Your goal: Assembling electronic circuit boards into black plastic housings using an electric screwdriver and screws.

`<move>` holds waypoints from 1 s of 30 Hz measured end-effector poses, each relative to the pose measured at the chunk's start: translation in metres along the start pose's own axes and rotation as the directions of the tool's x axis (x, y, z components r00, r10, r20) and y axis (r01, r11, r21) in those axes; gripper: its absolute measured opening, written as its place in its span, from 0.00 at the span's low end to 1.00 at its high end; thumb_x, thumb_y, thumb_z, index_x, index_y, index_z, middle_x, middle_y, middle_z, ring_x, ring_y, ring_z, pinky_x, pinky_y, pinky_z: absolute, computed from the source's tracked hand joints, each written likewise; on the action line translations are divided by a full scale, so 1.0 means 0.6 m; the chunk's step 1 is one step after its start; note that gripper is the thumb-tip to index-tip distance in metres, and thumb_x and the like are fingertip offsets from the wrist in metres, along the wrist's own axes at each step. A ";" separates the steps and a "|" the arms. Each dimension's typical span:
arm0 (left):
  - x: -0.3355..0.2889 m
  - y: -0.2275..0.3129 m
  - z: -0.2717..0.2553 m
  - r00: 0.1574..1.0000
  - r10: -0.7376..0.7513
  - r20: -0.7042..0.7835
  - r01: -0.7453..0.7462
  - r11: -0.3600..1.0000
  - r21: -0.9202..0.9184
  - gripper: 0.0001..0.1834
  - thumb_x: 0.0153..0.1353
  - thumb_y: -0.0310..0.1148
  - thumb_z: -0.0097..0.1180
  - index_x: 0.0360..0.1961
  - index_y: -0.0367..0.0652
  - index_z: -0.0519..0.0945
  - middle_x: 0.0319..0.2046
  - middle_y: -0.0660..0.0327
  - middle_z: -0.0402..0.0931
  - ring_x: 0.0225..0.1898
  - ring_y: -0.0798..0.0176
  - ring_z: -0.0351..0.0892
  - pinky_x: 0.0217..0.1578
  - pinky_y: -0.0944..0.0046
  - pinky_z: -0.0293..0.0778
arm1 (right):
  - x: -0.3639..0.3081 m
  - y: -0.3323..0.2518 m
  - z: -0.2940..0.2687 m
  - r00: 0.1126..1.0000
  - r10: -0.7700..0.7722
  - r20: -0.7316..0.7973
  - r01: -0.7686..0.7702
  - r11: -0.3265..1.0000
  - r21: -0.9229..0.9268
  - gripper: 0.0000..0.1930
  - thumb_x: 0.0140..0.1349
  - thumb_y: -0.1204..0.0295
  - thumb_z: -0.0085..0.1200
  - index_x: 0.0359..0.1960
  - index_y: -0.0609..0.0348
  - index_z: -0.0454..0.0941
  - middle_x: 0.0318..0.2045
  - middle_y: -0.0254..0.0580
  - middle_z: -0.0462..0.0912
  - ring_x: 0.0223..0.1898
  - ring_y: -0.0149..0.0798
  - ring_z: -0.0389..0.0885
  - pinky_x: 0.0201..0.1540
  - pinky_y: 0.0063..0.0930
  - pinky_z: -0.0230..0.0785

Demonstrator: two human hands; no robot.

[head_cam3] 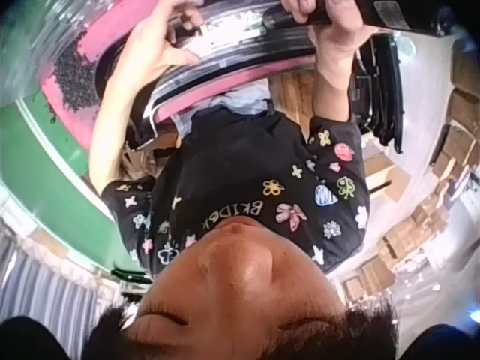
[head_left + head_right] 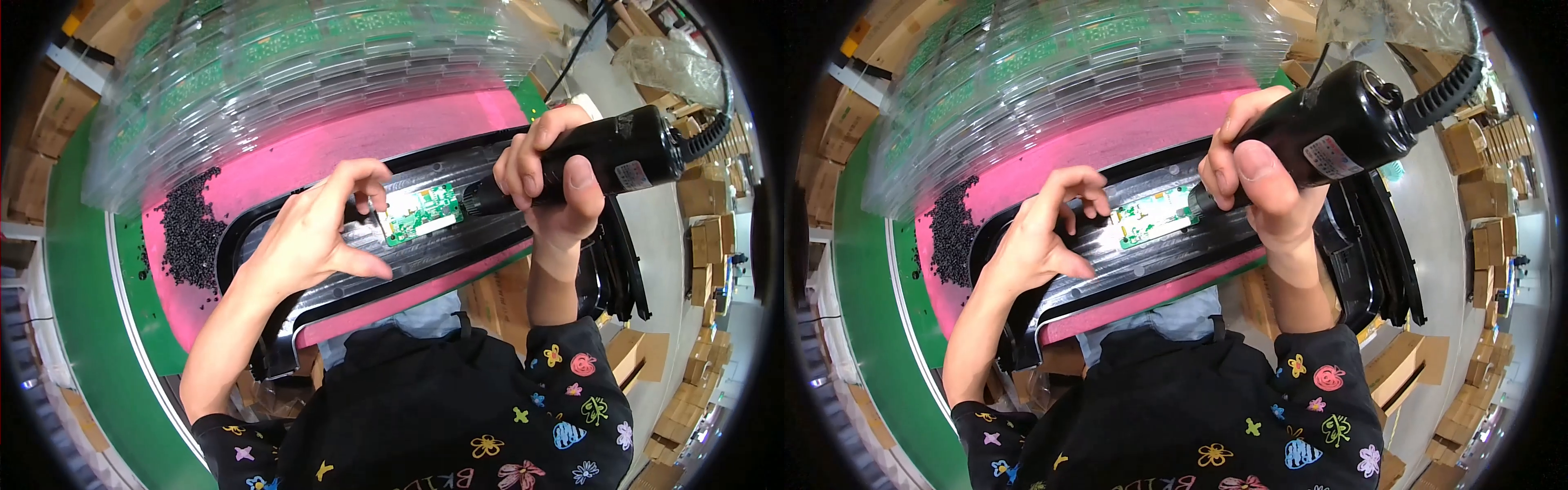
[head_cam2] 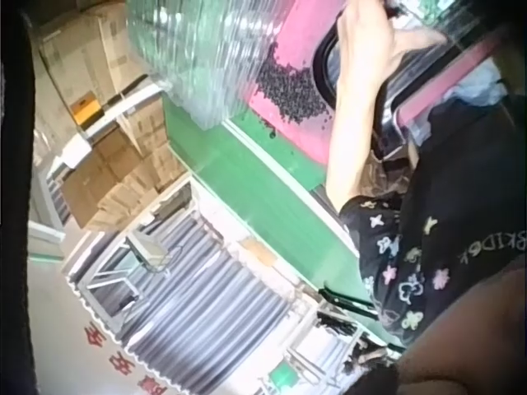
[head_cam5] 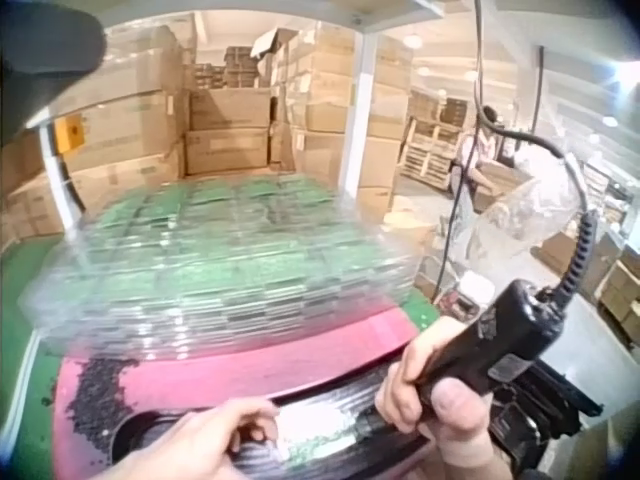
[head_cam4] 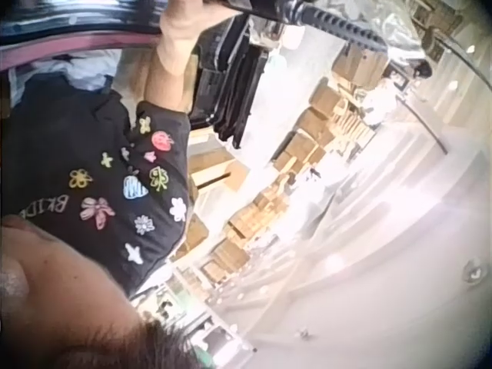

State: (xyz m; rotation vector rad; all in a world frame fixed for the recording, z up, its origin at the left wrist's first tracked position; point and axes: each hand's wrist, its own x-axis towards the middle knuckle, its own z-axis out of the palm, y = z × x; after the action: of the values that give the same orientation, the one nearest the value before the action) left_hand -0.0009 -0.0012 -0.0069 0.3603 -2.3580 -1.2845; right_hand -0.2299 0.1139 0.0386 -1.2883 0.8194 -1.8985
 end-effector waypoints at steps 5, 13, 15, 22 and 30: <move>-0.008 -0.008 0.005 0.991 0.005 -0.137 -0.027 0.987 -0.156 0.26 0.65 0.53 0.48 0.46 0.40 0.60 0.34 0.57 0.72 0.29 0.66 0.69 0.26 0.66 0.68 | -0.007 0.012 -0.009 1.000 -0.008 -0.018 0.009 1.000 0.025 0.15 0.60 0.66 0.57 0.39 0.64 0.68 0.17 0.38 0.70 0.15 0.28 0.64 0.19 0.22 0.61; -0.003 0.002 -0.003 0.955 0.087 -0.284 -0.160 0.956 -0.245 0.19 0.71 0.47 0.37 0.46 0.38 0.59 0.30 0.54 0.71 0.31 0.67 0.68 0.34 0.65 0.66 | -0.010 0.014 -0.009 1.000 0.018 -0.011 -0.017 0.999 0.040 0.15 0.59 0.68 0.58 0.40 0.63 0.67 0.17 0.38 0.70 0.15 0.27 0.65 0.19 0.22 0.61; -0.006 0.007 -0.010 0.950 0.073 -0.304 -0.151 0.959 -0.240 0.19 0.72 0.47 0.37 0.46 0.39 0.59 0.30 0.55 0.71 0.32 0.68 0.69 0.32 0.68 0.65 | -0.012 0.019 -0.006 1.000 0.004 -0.002 -0.004 0.999 0.038 0.15 0.58 0.69 0.58 0.40 0.63 0.67 0.18 0.38 0.70 0.15 0.27 0.65 0.18 0.22 0.61; 0.002 0.074 -0.063 0.795 0.187 -0.577 -0.274 0.960 -0.066 0.13 0.70 0.38 0.43 0.46 0.38 0.64 0.26 0.57 0.73 0.24 0.69 0.70 0.27 0.71 0.64 | -0.013 0.029 0.002 0.999 0.053 0.003 -0.053 0.998 -0.019 0.17 0.57 0.63 0.60 0.37 0.62 0.67 0.17 0.36 0.69 0.14 0.26 0.64 0.16 0.19 0.57; -0.140 0.110 -0.112 0.699 -0.239 -0.674 0.468 0.866 0.179 0.14 0.68 0.30 0.53 0.24 0.36 0.73 0.14 0.67 0.69 0.16 0.76 0.65 0.18 0.72 0.59 | 0.011 0.001 -0.019 0.965 0.201 -0.169 -0.207 0.978 -0.023 0.18 0.62 0.57 0.57 0.41 0.58 0.71 0.21 0.30 0.69 0.19 0.28 0.67 0.28 0.23 0.62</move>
State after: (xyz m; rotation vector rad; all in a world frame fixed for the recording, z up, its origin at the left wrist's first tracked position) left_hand 0.1033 0.0204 0.0607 1.2214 -1.9322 -0.7002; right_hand -0.2422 0.1096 0.0381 -1.0352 1.0394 -1.8474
